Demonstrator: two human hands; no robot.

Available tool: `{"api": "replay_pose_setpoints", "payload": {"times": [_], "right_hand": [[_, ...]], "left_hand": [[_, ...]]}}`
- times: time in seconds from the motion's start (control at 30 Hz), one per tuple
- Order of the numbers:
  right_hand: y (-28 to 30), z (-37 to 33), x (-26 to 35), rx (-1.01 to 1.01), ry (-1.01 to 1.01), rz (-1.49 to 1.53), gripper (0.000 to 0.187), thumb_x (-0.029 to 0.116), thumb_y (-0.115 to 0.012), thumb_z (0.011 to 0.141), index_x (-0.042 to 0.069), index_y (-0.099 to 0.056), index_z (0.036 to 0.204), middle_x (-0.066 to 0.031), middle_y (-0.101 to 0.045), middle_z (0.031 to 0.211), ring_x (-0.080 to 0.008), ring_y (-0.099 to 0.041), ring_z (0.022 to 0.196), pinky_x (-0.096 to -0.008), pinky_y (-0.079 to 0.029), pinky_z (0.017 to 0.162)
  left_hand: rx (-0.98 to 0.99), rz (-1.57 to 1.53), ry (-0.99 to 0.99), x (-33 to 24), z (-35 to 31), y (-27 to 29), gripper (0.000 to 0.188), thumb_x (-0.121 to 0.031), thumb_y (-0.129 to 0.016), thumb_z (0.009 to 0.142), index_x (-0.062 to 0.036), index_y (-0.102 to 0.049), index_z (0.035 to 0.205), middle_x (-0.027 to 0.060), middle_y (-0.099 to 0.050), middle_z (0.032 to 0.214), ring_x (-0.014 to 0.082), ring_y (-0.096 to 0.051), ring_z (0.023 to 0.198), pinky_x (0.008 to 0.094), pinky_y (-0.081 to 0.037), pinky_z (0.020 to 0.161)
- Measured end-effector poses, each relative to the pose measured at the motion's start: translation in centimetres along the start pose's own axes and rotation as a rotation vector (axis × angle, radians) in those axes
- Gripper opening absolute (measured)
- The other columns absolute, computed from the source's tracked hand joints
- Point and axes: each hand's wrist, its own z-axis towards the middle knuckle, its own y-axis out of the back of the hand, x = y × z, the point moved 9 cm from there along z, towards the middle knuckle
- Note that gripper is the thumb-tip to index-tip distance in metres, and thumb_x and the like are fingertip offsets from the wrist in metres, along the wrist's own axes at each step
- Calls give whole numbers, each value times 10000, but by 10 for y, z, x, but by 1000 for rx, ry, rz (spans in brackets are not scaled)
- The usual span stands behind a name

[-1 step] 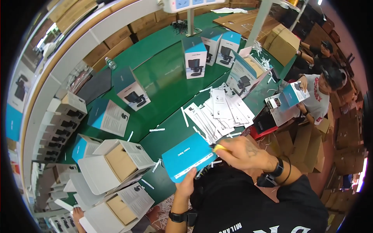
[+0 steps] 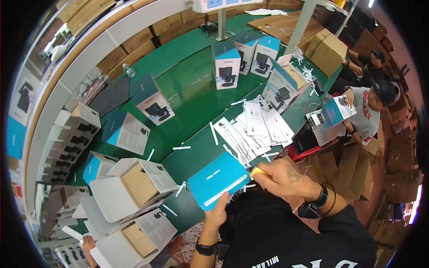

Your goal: The worker is packaging electronic devices by placing them into inner and outer boxes and scanning barcodes at a manual assembly station.

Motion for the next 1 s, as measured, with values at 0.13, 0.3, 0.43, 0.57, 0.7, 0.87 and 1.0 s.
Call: {"api": "replay_pose_setpoints", "payload": {"times": [0.13, 0.3, 0.43, 0.57, 0.7, 0.87, 1.0], "right_hand": [[-26, -16, -22, 125, -293, 182, 289, 268, -553, 1010, 13, -643, 906, -191, -656, 741, -395, -655, 697, -439, -513, 636], [-63, -1, -41, 122, -424, 514, 278, 246, -553, 1032, 15, -648, 908, -81, -630, 654, -206, -632, 581, -330, -488, 549], [-67, -8, -39, 91, -453, 592, 271, 244, -559, 1022, 9, -655, 925, -84, -631, 648, -188, -636, 564, -337, -492, 552], [-55, -16, -27, 15, -355, 488, 277, 251, -559, 1015, 9, -663, 928, -87, -638, 657, -190, -638, 575, -356, -503, 570], [-62, -4, -21, -7, -311, 501, 279, 253, -553, 1016, 18, -668, 917, -63, -633, 638, -159, -633, 580, -346, -500, 566], [-76, 2, -24, 41, -387, 594, 289, 254, -541, 1020, 15, -663, 910, -60, -630, 630, -152, -625, 570, -333, -492, 556], [-80, 0, -26, 74, -407, 617, 300, 257, -534, 1023, 7, -655, 910, -60, -637, 648, -143, -614, 558, -320, -488, 549]], "left_hand": [[84, 164, -31, -3, 1, -33, 358, -92, -503, 1035, 34, -514, 1369, 172, -630, 1309, 274, -653, 1132, 429, -527, 996], [7, 141, -143, -9, 7, -19, 373, -154, -482, 1062, 48, -508, 1375, 186, -635, 1293, 279, -674, 1076, 428, -543, 968], [-21, 196, -200, -19, 4, -20, 380, -158, -485, 1062, 48, -506, 1381, 193, -630, 1296, 287, -666, 1096, 434, -538, 976], [-75, 112, -177, -29, 3, -21, 384, -156, -492, 1059, 46, -503, 1385, 191, -620, 1314, 294, -646, 1145, 439, -531, 989], [-79, 120, -170, -23, -1, -13, 384, -141, -499, 1054, 47, -497, 1389, 188, -606, 1337, 299, -631, 1183, 443, -521, 1010], [-121, 199, -210, -14, -2, 3, 387, -125, -504, 1048, 46, -488, 1395, 185, -597, 1350, 297, -627, 1193, 440, -515, 1019], [-135, 172, -226, -20, -2, 2, 380, -114, -504, 1045, 46, -494, 1389, 181, -606, 1335, 289, -628, 1188, 431, -512, 1020]]}}
